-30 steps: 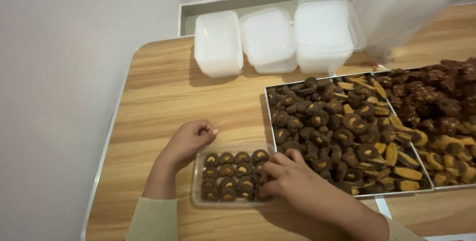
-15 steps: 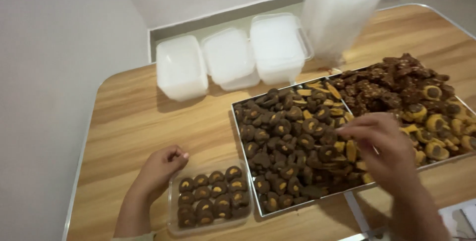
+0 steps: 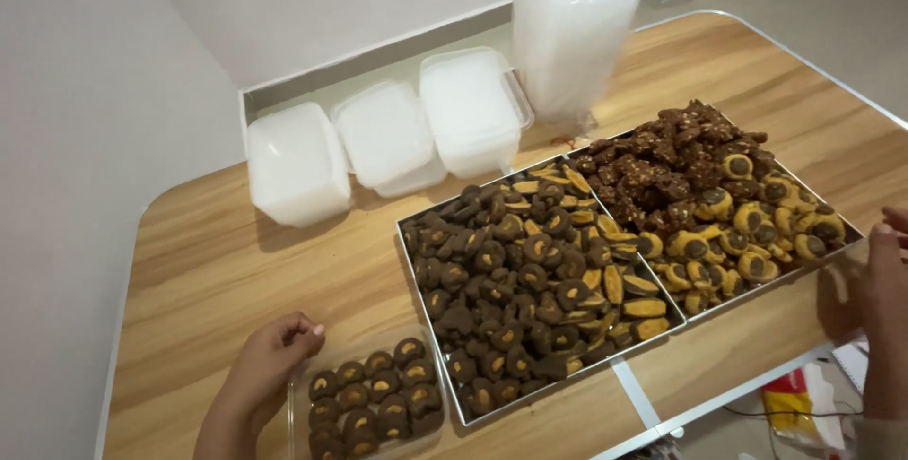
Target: Manually sorting and placing various types of cookies from large metal trays into smaller plastic containers.
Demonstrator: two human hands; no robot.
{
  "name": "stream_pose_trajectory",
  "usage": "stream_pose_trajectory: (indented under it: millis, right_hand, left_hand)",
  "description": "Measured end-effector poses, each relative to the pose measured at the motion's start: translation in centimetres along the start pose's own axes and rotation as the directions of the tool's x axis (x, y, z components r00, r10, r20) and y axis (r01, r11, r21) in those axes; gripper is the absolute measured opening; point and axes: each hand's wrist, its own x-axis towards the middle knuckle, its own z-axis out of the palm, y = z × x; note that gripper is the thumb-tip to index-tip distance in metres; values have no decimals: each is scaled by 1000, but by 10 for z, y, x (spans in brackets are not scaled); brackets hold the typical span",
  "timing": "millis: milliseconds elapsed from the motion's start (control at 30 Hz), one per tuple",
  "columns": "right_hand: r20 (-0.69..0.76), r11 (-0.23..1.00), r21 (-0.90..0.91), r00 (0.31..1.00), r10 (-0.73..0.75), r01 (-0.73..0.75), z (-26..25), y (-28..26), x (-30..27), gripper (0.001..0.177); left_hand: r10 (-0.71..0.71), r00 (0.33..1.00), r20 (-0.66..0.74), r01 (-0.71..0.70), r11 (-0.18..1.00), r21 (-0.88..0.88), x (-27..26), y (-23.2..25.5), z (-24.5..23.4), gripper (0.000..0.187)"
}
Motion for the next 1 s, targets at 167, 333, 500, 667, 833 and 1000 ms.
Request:
stream_pose_trajectory:
  millis: [167, 333, 500, 667, 833, 1000]
  right_hand:
    - [-15, 982, 67, 983, 181, -179, 5, -8, 4, 26]
    - [10, 1000, -8, 1000, 0, 0, 4, -41, -6, 22]
    - [-45, 997, 0, 996, 77, -77, 5, -24, 1, 23]
    - [-32, 999, -35, 999, 30, -31, 9, 0, 8, 20]
    - [-63, 997, 4, 996, -71, 71, 13, 29, 19, 17]
    - [-42, 988, -146, 998, -48, 42, 11, 23, 22, 20]
  left_hand:
    - [83, 963, -257, 37, 903, 428, -22, 43, 13, 23]
    - [590, 764, -262, -214, 614, 759, -41, 57, 63, 14]
    - [852, 481, 208, -649, 187, 737, -90, 62, 168, 36]
    - [837, 431, 338, -678, 53, 733, -105, 49, 205, 39]
    - [804, 446, 393, -653, -8, 757, -102, 48, 208, 44]
    - [812, 453, 367, -628, -2, 778, -98, 52, 206, 39]
